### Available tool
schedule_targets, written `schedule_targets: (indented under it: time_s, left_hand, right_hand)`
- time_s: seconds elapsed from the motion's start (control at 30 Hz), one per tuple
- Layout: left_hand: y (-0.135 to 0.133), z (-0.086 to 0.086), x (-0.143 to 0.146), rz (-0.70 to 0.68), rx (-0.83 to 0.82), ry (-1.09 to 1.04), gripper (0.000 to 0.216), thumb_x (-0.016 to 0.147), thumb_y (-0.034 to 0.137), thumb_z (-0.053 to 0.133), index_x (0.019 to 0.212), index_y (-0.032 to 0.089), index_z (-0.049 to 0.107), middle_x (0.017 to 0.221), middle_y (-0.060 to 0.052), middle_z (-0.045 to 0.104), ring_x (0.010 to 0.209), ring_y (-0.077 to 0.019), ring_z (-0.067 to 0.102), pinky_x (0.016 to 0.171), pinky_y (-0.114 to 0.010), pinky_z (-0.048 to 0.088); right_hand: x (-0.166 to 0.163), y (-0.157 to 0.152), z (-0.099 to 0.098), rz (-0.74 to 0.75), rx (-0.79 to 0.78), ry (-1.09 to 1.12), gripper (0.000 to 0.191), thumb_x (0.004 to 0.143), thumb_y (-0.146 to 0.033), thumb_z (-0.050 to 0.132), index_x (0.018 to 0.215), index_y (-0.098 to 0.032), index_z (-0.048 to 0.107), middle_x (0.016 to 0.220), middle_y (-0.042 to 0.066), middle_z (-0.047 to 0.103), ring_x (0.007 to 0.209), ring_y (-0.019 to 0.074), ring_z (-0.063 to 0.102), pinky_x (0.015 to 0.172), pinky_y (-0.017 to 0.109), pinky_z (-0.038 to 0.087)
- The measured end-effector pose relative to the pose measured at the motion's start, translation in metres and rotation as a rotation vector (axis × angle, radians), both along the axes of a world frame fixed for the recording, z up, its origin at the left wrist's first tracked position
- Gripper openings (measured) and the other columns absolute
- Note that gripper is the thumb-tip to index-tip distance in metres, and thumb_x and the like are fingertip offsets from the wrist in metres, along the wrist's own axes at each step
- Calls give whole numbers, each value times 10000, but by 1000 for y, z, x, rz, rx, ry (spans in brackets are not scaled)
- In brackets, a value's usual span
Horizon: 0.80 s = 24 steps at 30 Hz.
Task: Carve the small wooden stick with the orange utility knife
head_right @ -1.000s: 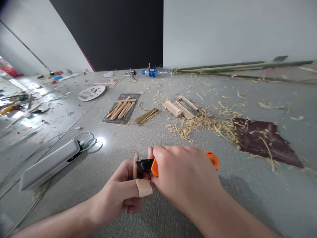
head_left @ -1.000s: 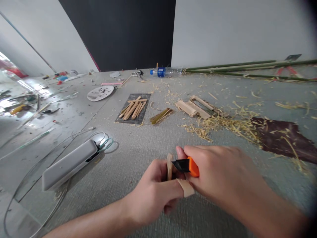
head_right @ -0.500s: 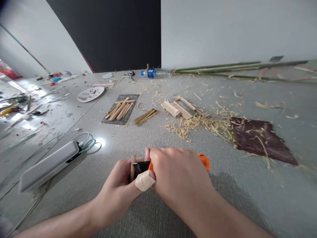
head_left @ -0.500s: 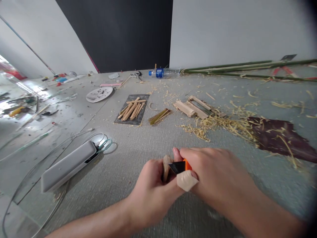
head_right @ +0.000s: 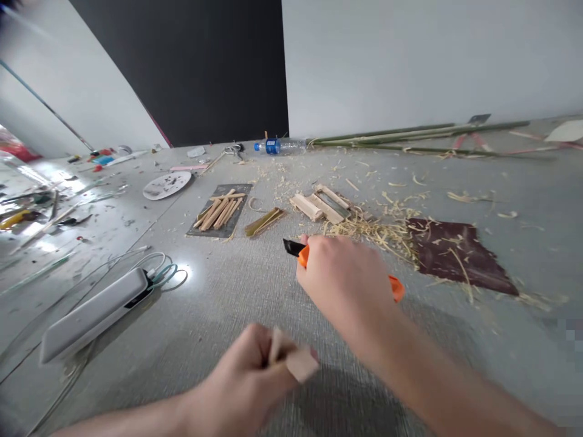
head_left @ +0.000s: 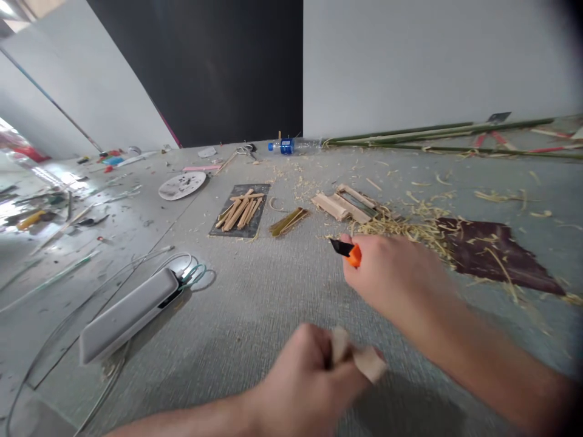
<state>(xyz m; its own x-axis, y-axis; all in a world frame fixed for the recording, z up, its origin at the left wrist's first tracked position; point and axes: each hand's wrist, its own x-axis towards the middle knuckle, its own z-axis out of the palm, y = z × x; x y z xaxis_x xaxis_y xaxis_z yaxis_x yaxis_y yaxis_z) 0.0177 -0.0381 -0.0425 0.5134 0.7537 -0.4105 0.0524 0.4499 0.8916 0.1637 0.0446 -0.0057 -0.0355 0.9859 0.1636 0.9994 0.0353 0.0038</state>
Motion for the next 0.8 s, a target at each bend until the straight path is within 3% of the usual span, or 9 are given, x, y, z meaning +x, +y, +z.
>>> schedule_targets:
  time_s: [0.07,0.2,0.53,0.8]
  left_hand:
    - [12,0,-10,89,-29,18,550,885,527,629,509,224,366,377,78,327,319,-54,275,372,-246,176]
    - [31,0,-30,174,-25,-57,529,873,494,655,519,223,370,369,84,334,313,-53,266,367,-225,208]
    - [32,12,-29,207,73,-20,379,839,308,664,587,206,400,438,94,354,393,-43,264,410,-220,185]
    - [30,10,-33,154,92,-4,348,840,266,633,611,201,379,494,95,296,453,-46,239,464,-242,176]
  right_hand:
    - [0,-1,0,25,-31,-3,263,880,-242,513,925,-222,772,683,72,713,577,221,607,532,313,254]
    - [-7,-11,-5,112,-80,5,300,928,-290,474,824,-229,748,617,61,683,522,196,571,520,306,216]
    - [-13,-24,-5,313,-28,31,272,922,-323,510,720,-234,668,568,32,665,468,178,541,517,312,182]
    - [-16,-27,-3,390,-17,64,308,946,-305,500,688,-229,650,585,19,681,487,164,554,537,319,163]
